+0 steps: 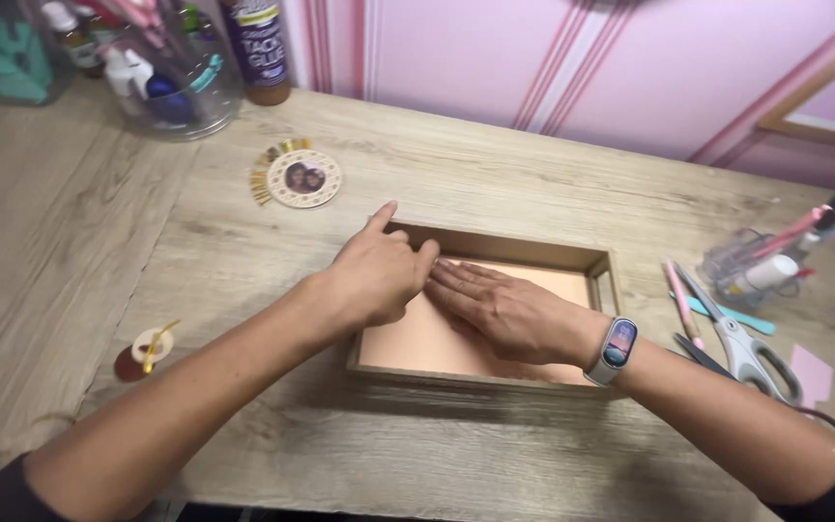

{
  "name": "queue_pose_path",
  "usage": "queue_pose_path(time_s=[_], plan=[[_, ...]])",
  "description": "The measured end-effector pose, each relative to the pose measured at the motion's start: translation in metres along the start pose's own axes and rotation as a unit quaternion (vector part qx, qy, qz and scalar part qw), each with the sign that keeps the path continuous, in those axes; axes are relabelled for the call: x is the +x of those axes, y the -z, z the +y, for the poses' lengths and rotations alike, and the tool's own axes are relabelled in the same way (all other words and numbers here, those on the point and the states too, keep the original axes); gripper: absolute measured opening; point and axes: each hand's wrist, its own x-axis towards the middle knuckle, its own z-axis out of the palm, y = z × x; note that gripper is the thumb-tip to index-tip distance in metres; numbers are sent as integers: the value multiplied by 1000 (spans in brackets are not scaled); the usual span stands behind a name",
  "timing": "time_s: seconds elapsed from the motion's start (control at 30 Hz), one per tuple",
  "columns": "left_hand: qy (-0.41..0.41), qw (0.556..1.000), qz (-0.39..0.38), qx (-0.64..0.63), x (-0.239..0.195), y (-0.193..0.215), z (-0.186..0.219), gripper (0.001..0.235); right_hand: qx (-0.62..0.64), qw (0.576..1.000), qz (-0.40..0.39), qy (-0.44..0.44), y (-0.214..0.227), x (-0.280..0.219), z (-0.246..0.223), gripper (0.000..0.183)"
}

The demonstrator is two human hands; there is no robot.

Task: Applying double-sided tape to a decorative ornament and gluing a paper liner into a wooden tray.

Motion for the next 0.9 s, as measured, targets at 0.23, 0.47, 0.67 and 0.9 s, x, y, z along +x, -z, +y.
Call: queue_pose_path(time_s=[0.23, 0.47, 0.67, 0.9], plan=[[-9, 997, 66, 25, -13, 29, -16, 52, 243, 965, 93, 42, 2, 5, 5, 25], [65, 997, 28, -37, 0, 23, -5, 44, -133, 976, 147, 93, -23, 43, 19, 30], [64, 998, 6, -25, 0, 23, -3, 41, -116, 984, 84, 109, -24, 41, 8, 14], [65, 997, -6, -32, -1, 29, -4, 38, 16, 952, 122, 279, -6, 46, -3, 39]])
